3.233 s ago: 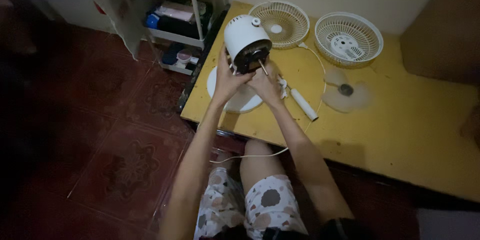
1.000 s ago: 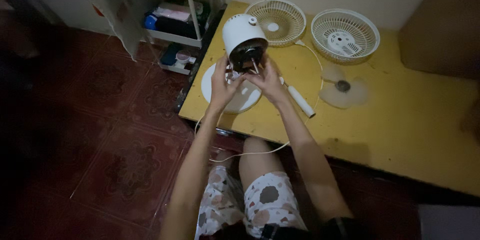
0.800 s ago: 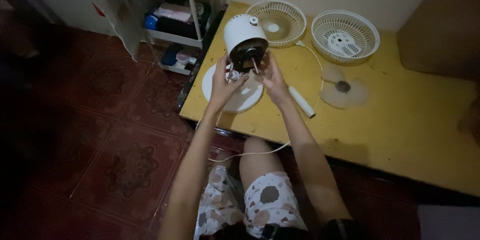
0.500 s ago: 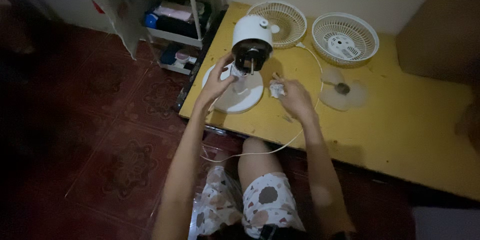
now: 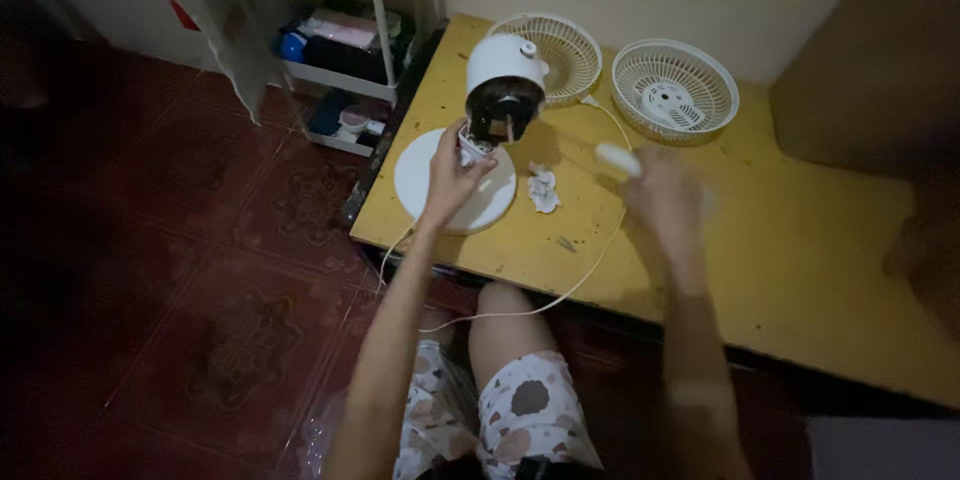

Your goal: The person assembles a small white table fan by inserting the fan blade into the motor housing, securing it with a nut, and attaching the front grille. The person uses a screwdriver to tighten the nut and then fits the grille onto the fan.

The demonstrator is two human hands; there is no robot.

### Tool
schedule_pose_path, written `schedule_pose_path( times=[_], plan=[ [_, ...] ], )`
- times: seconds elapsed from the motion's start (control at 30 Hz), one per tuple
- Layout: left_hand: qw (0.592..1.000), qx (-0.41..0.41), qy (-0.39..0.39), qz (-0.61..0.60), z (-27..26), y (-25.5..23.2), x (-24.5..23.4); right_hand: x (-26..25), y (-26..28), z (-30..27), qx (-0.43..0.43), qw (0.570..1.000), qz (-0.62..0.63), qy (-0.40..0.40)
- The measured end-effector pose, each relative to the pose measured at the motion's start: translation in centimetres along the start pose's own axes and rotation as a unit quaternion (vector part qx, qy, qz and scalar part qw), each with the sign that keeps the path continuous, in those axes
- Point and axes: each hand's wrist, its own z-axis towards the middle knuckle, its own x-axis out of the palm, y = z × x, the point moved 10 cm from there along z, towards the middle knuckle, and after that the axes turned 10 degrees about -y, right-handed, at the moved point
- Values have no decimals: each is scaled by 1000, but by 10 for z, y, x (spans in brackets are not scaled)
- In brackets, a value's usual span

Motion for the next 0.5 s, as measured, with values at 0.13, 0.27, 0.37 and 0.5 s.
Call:
schedule_pose_path(
  times=[0.13, 0.27, 0.37, 0.5],
  plan=[
    [983, 120, -83, 111, -1, -15, 8, -163, 38, 28, -43, 991, 75, -103],
    [1000, 3, 4, 13, 1, 9, 23, -241, 119, 43, -210, 970, -86, -89],
    [997, -57, 21, -55, 0, 16, 29, -249, 190, 43, -409, 886, -156, -151],
    [996, -64, 15, -67, 0, 16, 29, -218, 227, 39, -497, 815, -253, -155]
  ],
)
